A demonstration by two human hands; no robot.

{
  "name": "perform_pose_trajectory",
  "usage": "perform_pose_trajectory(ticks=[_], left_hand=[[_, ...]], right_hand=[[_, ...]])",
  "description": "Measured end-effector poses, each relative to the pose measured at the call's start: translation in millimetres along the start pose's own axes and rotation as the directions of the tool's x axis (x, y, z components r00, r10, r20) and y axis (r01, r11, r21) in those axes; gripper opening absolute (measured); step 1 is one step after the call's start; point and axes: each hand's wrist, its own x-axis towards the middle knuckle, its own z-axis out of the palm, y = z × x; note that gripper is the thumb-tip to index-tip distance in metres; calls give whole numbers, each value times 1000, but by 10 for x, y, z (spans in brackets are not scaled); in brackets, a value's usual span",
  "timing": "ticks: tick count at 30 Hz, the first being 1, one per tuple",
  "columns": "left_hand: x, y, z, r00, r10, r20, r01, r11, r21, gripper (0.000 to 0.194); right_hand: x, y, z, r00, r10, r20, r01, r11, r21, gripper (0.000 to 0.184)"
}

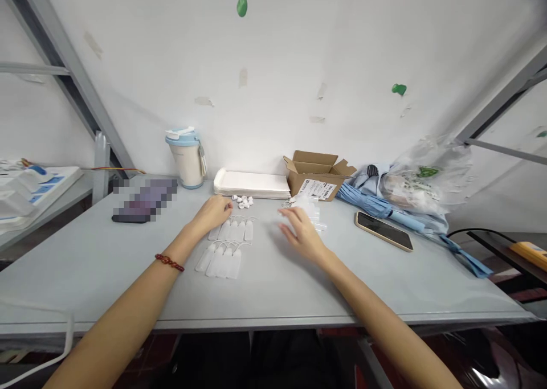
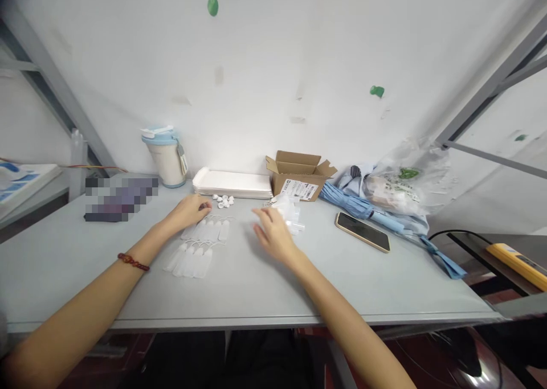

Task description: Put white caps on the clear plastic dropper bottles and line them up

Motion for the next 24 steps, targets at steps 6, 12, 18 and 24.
perform_pose_trajectory(ticks=[6,12,18,24], left_hand=[[-26,76,-41,996,-83,-33,83,997,-5,20],[-36,190,-100,989,-131,-74,128,991,-47,19],[-46,336,-100,983,-108,-148,78,977,-198,16],[-68,451,-67,975,-57,-213,-2,964,-268,13]], right_hand=[[-72,-383,115,915,-111,387,50,985,164,46],[-30,-321,267,915,-83,395,52,995,89,53],[35,-281,322,904,-77,420,56,997,60,50],[59,-299,297,906,-43,420,35,999,28,42]])
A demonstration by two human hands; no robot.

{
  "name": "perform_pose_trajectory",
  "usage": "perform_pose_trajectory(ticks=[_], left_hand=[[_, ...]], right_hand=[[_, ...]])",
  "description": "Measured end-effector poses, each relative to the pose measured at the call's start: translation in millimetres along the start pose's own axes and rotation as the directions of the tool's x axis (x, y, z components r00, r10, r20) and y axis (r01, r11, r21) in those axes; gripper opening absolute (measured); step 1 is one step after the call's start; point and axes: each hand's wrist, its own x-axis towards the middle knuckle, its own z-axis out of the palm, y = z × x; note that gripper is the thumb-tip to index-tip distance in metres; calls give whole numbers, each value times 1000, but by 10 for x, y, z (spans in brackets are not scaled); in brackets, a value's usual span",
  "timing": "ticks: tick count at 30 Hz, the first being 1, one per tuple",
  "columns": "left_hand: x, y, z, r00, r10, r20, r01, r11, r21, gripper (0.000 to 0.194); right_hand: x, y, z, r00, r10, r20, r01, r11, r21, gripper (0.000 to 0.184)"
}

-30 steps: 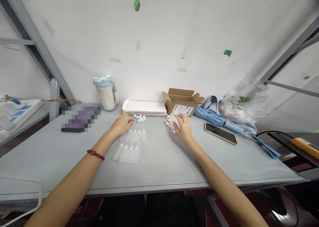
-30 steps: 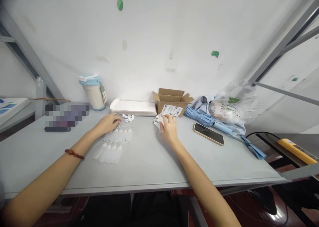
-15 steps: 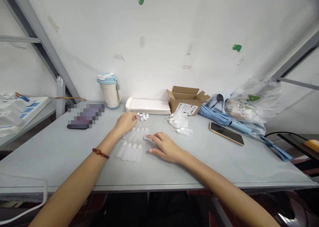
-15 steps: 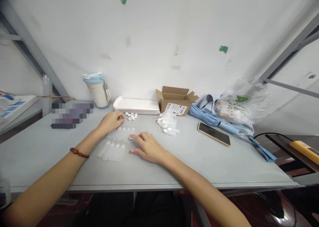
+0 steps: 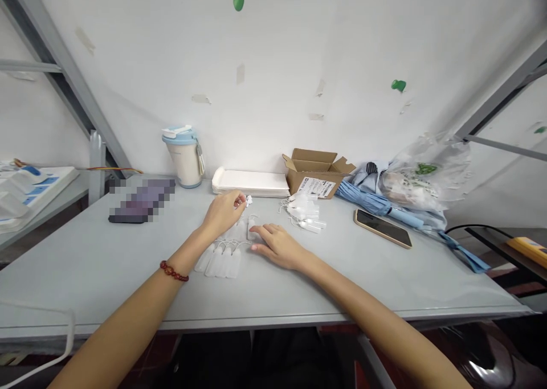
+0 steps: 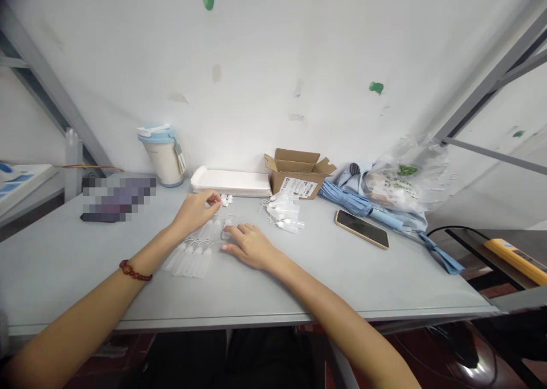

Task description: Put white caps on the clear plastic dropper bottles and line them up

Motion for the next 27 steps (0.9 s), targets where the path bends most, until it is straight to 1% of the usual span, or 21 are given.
perform_pose_trajectory(ticks=[3,5,6,8,10,12,15,18,21,24,27], left_hand=[[-20,73,-1,999,-16,-36,13,995,-94,16],[-28,123,-9,997,-67,-40,58,980,-190,24],[-30,144,-11,994,-102,-27,92,965,-245,29],[-33,176,-12,984,-172,36,173,916,-363,35],[-38,195,-4,965,-234,121,263,834,-485,35],[-47,206,5,938,-284,201,347,724,-596,32],[-67,227,10,895,-321,309,443,575,-688,29],[-88,254,2,852,-328,408,521,468,-714,26],[-103,277,-5,832,-297,469,553,371,-746,22],[-113,293,-4,829,-228,510,559,309,-770,19],[-119,310,4,823,-185,537,568,265,-779,15]], right_hand=[[8,8,20,1000,-8,-3,8,999,-38,39],[12,20,40,1000,-15,-15,14,999,-53,36],[12,29,49,1000,-13,-25,12,999,-48,34],[6,57,56,999,-3,-53,2,1000,-15,29],[-14,99,48,995,26,-92,-23,999,27,24],[-46,151,27,987,72,-145,-65,997,53,22],[-100,225,-16,962,133,-237,-120,990,71,21],[-135,259,-52,933,125,-337,-102,991,86,22],[-143,237,-72,911,63,-408,-42,997,62,23],[-141,182,-78,906,-25,-424,49,998,46,23],[-143,124,-74,915,-102,-390,137,989,62,23]])
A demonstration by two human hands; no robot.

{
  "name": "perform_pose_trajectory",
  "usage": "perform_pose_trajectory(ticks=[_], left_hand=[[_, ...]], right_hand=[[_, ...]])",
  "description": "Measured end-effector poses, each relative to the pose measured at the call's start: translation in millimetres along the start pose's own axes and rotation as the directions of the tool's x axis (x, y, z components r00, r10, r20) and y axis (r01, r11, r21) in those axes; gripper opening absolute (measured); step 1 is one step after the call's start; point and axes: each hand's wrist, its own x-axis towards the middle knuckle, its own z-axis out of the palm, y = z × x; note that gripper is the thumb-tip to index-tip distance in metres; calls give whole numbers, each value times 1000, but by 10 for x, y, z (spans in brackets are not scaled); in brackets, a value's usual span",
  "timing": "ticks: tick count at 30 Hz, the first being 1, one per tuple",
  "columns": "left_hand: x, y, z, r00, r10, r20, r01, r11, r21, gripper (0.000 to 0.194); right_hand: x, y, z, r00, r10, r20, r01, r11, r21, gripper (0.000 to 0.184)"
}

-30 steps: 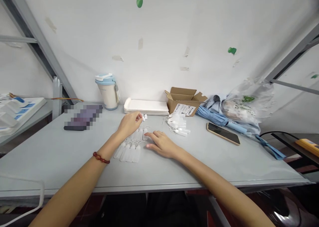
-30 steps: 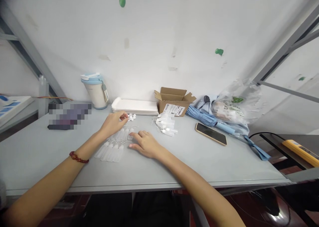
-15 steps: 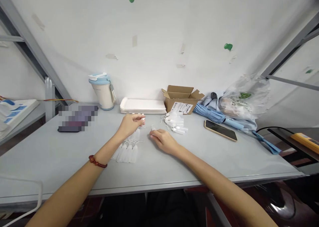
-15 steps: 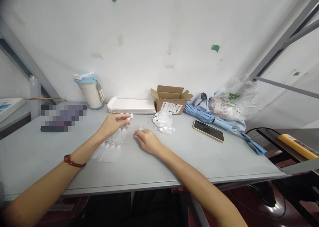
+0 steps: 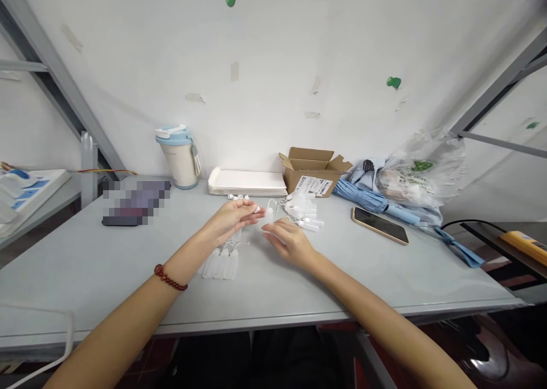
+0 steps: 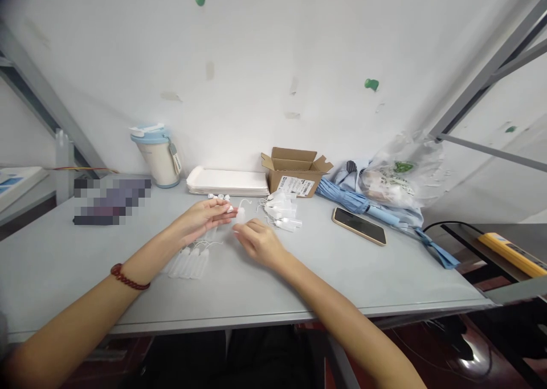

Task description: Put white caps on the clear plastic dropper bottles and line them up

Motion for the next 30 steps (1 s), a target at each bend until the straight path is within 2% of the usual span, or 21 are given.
perform_pose_trajectory(ticks=[4,7,13,17,19,20,23,25,27,30], left_hand=[[-7,0,30,999,-7,52,8,999,-33,15],[-15,1,40,994,1,105,4,999,-44,18],[-28,-1,28,991,17,136,-16,1000,-6,19],[-28,1,19,984,41,172,-44,999,13,20],[-23,-3,22,982,59,180,-63,998,17,20],[-20,-7,28,981,72,180,-77,997,18,21],[-13,-26,61,979,116,169,-121,993,18,24],[-13,-37,90,978,135,161,-137,991,1,25],[-17,-39,113,975,147,167,-144,989,-27,25],[-27,-25,125,971,149,185,-138,988,-71,24]], right_hand=[[-7,-52,17,995,-74,62,71,996,50,23],[-9,-69,19,994,-85,70,80,994,75,21],[-8,-98,-18,1000,4,29,-8,991,135,19],[2,-154,-44,990,139,11,-136,944,300,16],[18,-171,-58,966,257,39,-245,850,467,13],[28,-172,-66,948,312,71,-296,771,564,13],[60,-143,-100,887,405,221,-398,432,809,13],[77,-112,-129,848,412,334,-440,193,877,16],[87,-83,-154,820,395,415,-456,11,890,18],[92,-55,-169,806,372,461,-451,-120,885,18]])
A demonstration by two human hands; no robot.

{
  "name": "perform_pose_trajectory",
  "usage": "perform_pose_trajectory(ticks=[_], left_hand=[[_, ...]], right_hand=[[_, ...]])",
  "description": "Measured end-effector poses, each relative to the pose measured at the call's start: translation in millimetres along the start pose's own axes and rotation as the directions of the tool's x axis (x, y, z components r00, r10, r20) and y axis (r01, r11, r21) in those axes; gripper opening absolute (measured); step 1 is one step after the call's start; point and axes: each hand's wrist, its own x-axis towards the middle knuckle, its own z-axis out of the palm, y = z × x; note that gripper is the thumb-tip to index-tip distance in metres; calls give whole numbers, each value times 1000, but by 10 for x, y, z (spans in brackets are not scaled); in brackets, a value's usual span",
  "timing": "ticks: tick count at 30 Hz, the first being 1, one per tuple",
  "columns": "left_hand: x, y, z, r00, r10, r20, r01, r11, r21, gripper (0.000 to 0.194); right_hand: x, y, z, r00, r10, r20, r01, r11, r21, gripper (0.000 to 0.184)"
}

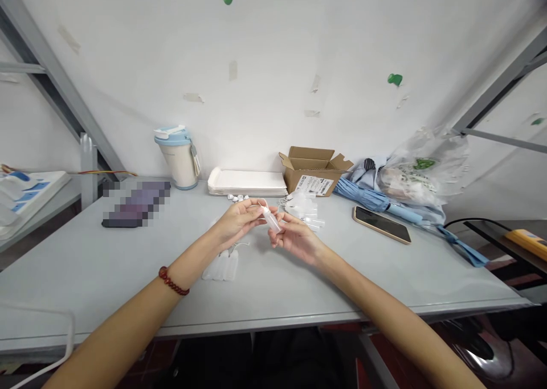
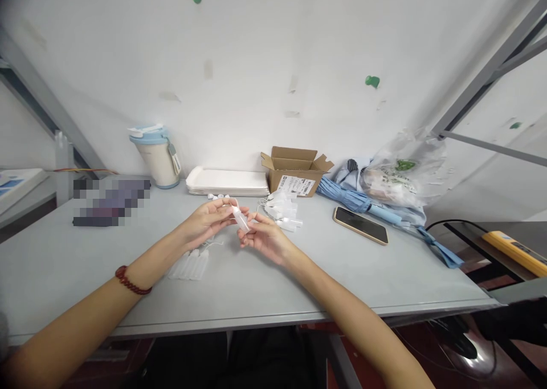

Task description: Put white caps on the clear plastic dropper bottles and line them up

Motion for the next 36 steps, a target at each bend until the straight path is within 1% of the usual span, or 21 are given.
perform_pose_trajectory(ticks=[3,5,8,11,14,17,21,24,27,29,32,34,36], left_hand=[[-5,16,2,1000,-10,11,10,1000,-12,19],[-7,15,6,1000,-12,6,12,1000,26,17],[-5,-8,15,999,-2,-50,6,996,93,21],[-1,-30,7,995,-7,-97,19,993,120,22],[7,-35,-19,992,-23,-124,37,993,108,20],[15,-34,-48,989,4,-148,7,997,76,16],[18,-34,-73,989,10,-149,0,998,64,31],[10,-34,-70,983,-9,-181,28,994,104,36],[0,-31,-49,979,-2,-204,35,987,156,38],[-6,-24,-33,980,14,-197,24,982,189,37],[-9,-14,-25,985,14,-171,24,975,221,26],[-8,-11,-35,991,-21,-129,49,975,219,22],[-4,-12,-54,994,-64,-87,82,971,225,23]], right_hand=[[5,7,-9,1000,13,19,-14,999,43,18],[5,14,-4,999,22,28,-23,999,41,18],[1,16,13,999,37,14,-38,999,32,19],[-2,12,23,999,31,-6,-31,999,37,21],[1,9,11,1000,14,-2,-14,999,35,20],[8,6,-17,1000,0,0,0,999,42,17],[14,1,-47,1000,2,-17,-1,997,75,16],[14,-5,-52,999,17,-27,-14,994,110,17],[13,-17,-48,999,27,-46,-21,991,132,19],[10,-27,-45,998,27,-57,-19,991,130,20],[2,-40,-42,998,15,-56,-10,995,95,20],[-4,-45,-40,999,7,-41,-4,998,63,19],[-6,-48,-38,999,-4,-39,5,1000,23,20]])
